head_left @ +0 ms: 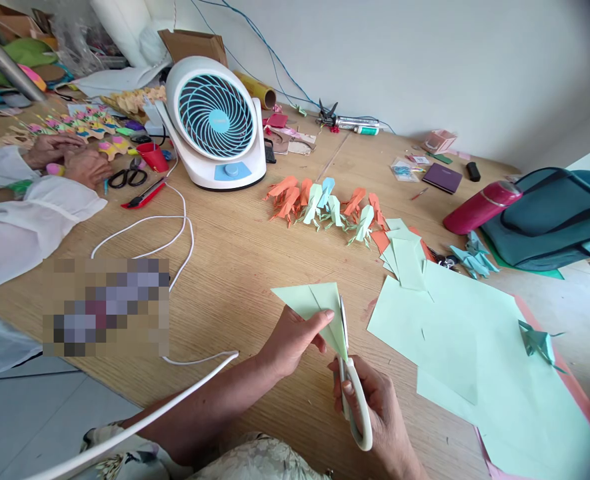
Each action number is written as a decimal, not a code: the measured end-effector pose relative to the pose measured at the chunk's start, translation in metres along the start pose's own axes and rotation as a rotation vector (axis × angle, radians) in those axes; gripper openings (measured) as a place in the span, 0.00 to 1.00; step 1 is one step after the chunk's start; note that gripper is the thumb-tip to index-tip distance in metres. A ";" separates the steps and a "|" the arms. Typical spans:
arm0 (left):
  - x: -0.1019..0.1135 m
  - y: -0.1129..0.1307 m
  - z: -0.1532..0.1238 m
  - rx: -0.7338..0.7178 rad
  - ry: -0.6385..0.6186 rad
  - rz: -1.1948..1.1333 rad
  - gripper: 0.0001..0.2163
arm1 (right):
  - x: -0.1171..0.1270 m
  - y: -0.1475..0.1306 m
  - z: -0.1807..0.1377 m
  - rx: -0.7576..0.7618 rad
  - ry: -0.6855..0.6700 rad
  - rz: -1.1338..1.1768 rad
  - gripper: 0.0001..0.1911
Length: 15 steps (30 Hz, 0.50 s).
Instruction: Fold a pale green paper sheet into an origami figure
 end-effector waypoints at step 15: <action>0.000 0.001 0.000 -0.017 0.001 -0.013 0.11 | 0.004 0.004 0.003 0.053 0.068 -0.107 0.19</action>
Point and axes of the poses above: each hand's wrist, its own z-axis towards the middle knuckle, its own x-axis out of the back of the hand, y = z × x, the point moved 6 cm from there along z, towards the middle knuckle, and after that the axes turned 14 degrees about -x, right-handed, at the moved point
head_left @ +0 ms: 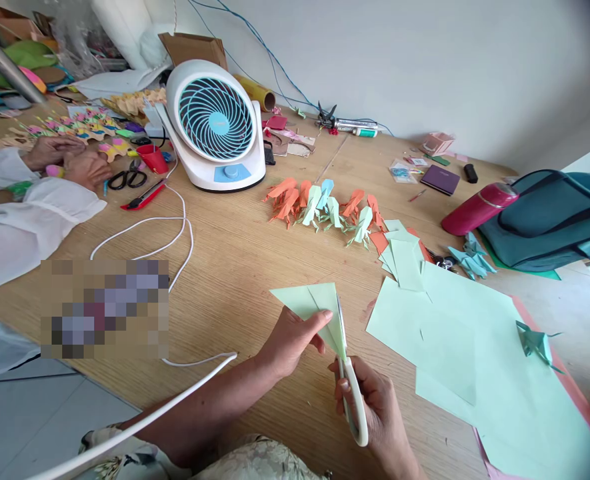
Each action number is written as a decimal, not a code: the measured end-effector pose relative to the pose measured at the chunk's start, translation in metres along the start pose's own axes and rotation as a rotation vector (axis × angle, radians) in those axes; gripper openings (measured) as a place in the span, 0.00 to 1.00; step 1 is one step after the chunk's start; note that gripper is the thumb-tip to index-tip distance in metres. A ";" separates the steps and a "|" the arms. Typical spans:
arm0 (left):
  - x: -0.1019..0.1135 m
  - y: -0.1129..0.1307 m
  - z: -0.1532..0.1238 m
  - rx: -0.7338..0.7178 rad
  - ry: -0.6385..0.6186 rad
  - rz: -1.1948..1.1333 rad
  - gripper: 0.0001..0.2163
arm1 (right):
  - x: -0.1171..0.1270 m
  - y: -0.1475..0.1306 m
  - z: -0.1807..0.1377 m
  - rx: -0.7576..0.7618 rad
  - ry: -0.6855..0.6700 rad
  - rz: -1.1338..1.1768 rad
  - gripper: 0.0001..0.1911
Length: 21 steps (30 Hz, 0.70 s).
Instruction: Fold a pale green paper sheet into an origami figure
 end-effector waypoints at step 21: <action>0.006 -0.007 0.006 0.020 -0.017 0.048 0.15 | 0.119 0.017 0.022 -0.108 0.796 -0.890 0.18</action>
Point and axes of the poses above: each hand's wrist, its own z-axis towards the middle knuckle, its own x-axis out of the back of the hand, y = z × x, the point moved 6 cm from there along z, towards the middle knuckle, and after that the axes turned 14 degrees about -x, right-handed, at the moved point
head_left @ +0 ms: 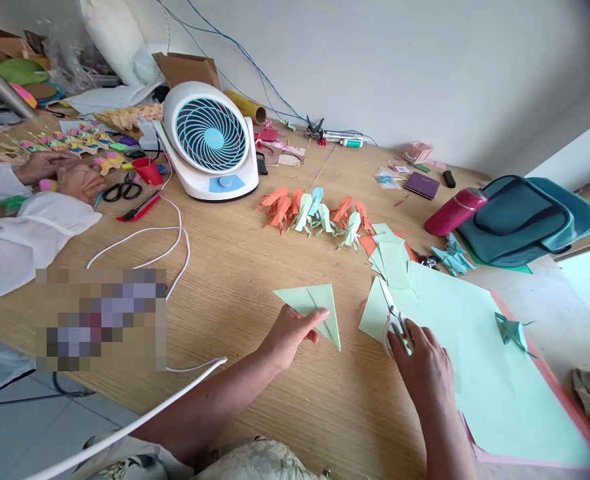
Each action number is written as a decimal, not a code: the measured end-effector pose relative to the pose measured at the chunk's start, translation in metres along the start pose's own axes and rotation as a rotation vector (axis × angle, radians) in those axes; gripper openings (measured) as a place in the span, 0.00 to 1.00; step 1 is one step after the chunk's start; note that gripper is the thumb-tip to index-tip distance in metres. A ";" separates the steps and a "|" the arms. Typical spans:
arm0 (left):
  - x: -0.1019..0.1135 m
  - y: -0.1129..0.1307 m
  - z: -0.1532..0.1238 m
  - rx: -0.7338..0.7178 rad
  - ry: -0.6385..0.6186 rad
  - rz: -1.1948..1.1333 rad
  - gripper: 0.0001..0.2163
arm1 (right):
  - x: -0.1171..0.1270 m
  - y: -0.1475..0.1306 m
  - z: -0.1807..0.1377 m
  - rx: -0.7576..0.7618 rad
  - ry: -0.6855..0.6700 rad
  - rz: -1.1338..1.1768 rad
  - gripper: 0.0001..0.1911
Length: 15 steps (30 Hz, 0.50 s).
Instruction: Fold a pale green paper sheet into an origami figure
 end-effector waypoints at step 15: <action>-0.011 -0.014 0.000 -0.010 -0.302 0.193 0.14 | 0.020 -0.008 -0.008 -0.029 0.063 0.499 0.19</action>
Point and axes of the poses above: each hand's wrist, its own z-axis towards the middle knuckle, its own x-axis out of the back of the hand, y = z × x, the point moved 6 cm from there along z, towards the middle knuckle, and after that the axes turned 14 degrees about -x, right-handed, at the moved point
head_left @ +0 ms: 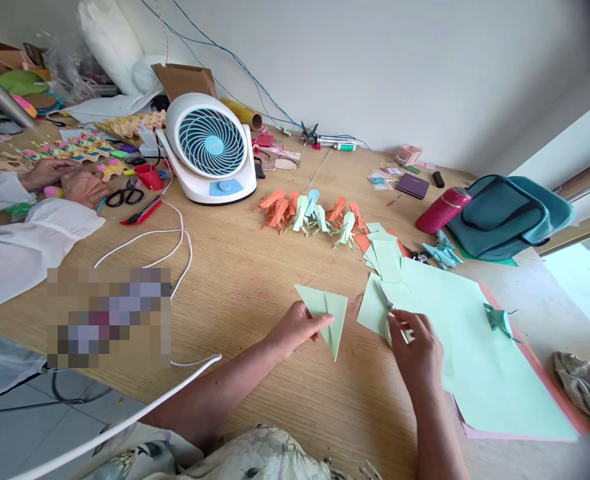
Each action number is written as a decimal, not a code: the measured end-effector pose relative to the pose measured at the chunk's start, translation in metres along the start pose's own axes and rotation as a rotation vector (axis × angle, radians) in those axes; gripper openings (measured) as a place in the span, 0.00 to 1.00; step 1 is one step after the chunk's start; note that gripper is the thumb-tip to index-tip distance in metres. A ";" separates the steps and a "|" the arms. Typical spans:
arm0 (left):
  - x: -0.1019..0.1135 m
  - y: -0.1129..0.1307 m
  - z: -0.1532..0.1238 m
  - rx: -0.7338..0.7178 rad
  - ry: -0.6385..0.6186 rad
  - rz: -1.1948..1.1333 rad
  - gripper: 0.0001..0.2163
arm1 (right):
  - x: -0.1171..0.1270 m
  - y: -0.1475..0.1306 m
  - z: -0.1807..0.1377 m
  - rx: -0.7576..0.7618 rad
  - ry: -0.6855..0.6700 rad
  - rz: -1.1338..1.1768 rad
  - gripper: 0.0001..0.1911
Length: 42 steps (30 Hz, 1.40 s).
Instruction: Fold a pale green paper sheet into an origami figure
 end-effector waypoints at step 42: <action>0.005 0.001 0.008 -0.204 0.037 0.036 0.17 | -0.058 -0.024 -0.037 -0.326 -0.609 0.904 0.13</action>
Point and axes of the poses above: each hand's wrist, its own z-axis towards the middle knuckle, its own x-axis out of the back of the hand, y = z × x, the point moved 6 cm from there along z, towards the middle knuckle, and after that the axes turned 14 degrees about -x, right-handed, at the moved point
